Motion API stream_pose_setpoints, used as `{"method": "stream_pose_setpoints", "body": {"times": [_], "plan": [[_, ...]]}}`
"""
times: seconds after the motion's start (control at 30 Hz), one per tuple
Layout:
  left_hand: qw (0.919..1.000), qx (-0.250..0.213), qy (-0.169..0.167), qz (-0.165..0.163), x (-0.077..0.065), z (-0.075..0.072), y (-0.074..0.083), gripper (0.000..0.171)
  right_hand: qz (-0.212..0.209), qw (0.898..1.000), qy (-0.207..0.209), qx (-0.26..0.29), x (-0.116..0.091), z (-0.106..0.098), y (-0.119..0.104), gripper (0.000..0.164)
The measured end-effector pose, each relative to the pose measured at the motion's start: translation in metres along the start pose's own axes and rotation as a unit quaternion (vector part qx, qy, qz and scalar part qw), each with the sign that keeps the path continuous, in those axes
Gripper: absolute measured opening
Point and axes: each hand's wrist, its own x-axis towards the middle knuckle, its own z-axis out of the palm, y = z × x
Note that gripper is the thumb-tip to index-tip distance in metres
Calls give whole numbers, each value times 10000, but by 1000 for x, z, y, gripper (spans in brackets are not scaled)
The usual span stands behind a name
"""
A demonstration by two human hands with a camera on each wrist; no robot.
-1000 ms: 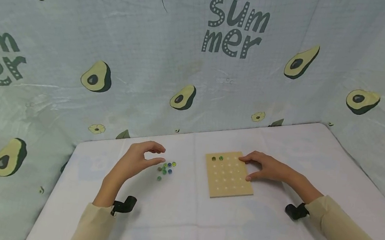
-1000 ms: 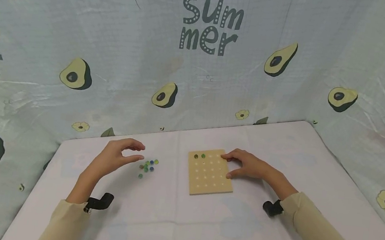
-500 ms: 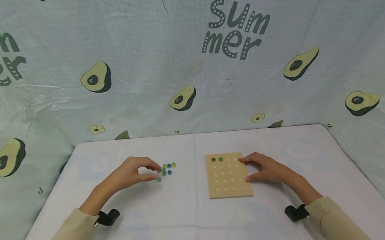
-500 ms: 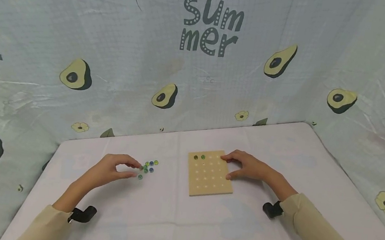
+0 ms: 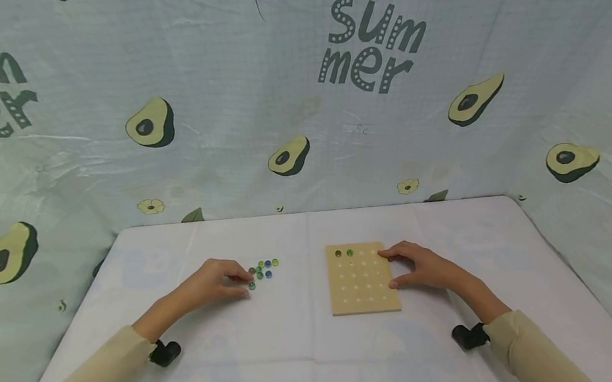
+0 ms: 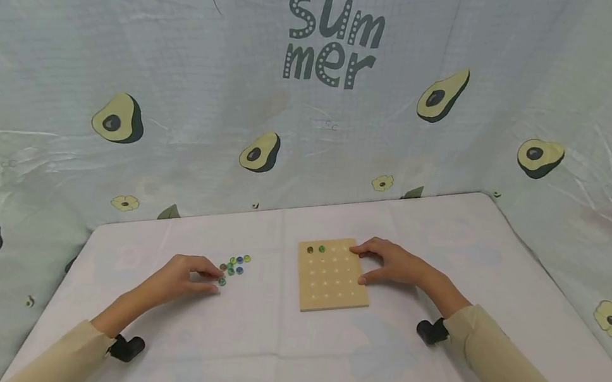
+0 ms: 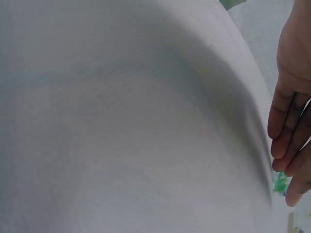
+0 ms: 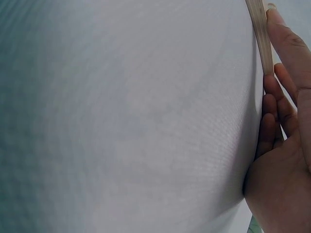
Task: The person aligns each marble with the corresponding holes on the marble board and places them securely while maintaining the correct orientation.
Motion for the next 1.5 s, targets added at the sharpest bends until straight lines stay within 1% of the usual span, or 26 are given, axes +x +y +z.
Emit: {"method": "stream_pose_setpoints", "body": {"times": [0.2, 0.47, 0.6, 0.83, 0.97, 1.07, 1.17, 1.43, 1.5], "plan": [[10000, -25, 72, -63, 3, 3, -1, 24, 15, 10000, -8, -57, -1, 0, 0, 74], [9994, 3, 348, -39, 7, 9, -2, 15, 4, 10000, -10, -36, -1, -1, 0, 74], [9990, -41, 439, -66, 7, 11, -2, 14, -39, 10000, -14, -41, -1, -1, -1, 74], [9983, -32, 575, 13, 6, 14, -5, 12, -29, 10000, 9, -83, -1, -1, -1, 75], [9981, -104, 605, -34, 5, 16, -4, 11, -24, 10000, 2, -45, -1, -2, -1, 75], [9981, -198, 584, -92, 4, 17, -1, 11, -7, 10000, -22, -4, -1, -1, 0, 75], [9982, -203, 558, -54, 5, 17, 2, 11, -17, 10000, -27, -5, 0, -1, -1, 75], [9985, -185, 501, -83, 10, 17, 20, 12, -57, 10000, -18, -62, -1, -1, -3, 74], [9986, -146, 505, -41, 11, 16, 25, 13, -100, 9999, -2, -91, -2, -1, -2, 73]]}}
